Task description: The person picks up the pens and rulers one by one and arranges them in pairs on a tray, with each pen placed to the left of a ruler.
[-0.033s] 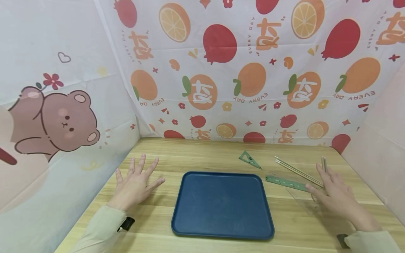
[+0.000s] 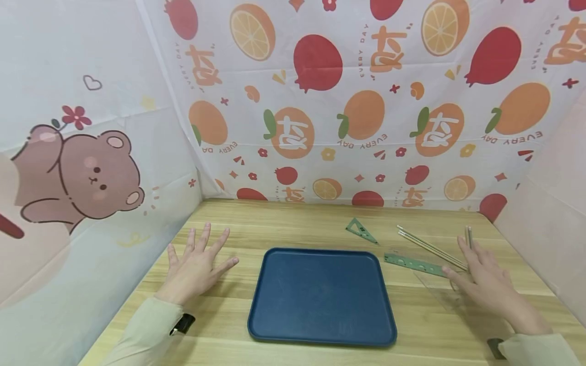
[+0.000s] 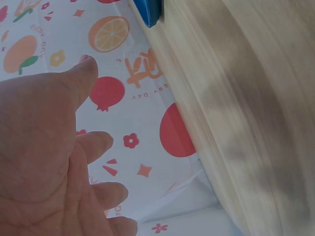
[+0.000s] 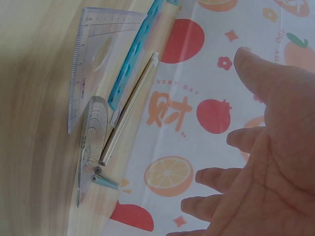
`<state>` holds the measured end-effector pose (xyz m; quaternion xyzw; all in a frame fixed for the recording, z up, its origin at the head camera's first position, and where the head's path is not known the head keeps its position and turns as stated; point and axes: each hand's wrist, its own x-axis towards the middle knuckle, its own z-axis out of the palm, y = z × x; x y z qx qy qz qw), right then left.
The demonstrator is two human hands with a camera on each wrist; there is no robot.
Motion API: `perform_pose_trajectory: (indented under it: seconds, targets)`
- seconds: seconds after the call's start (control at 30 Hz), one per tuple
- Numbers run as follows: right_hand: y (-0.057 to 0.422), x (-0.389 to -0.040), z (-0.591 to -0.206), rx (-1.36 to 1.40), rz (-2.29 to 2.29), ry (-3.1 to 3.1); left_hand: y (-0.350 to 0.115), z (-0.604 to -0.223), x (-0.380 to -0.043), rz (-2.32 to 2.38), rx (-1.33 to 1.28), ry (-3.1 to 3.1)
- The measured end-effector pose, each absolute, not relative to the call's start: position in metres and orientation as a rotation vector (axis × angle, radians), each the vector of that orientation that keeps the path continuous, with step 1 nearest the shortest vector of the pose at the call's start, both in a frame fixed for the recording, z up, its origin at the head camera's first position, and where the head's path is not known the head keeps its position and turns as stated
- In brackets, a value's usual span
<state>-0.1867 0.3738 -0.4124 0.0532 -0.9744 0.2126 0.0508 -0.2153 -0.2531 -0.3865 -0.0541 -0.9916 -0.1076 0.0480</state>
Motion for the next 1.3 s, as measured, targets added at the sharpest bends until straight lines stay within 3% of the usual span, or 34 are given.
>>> perform_pose_trajectory:
  seconds: [0.63, 1.3]
  targets:
    - [0.384, -0.193, -0.41, 0.18, 0.625, -2.97, -0.252, -0.389, -0.214, -0.358, -0.217, -3.035]
    - [0.409, -0.225, -0.407, 0.182, 0.57, -3.038, -0.242, -0.391, -0.203, -0.353, -0.312, -3.054]
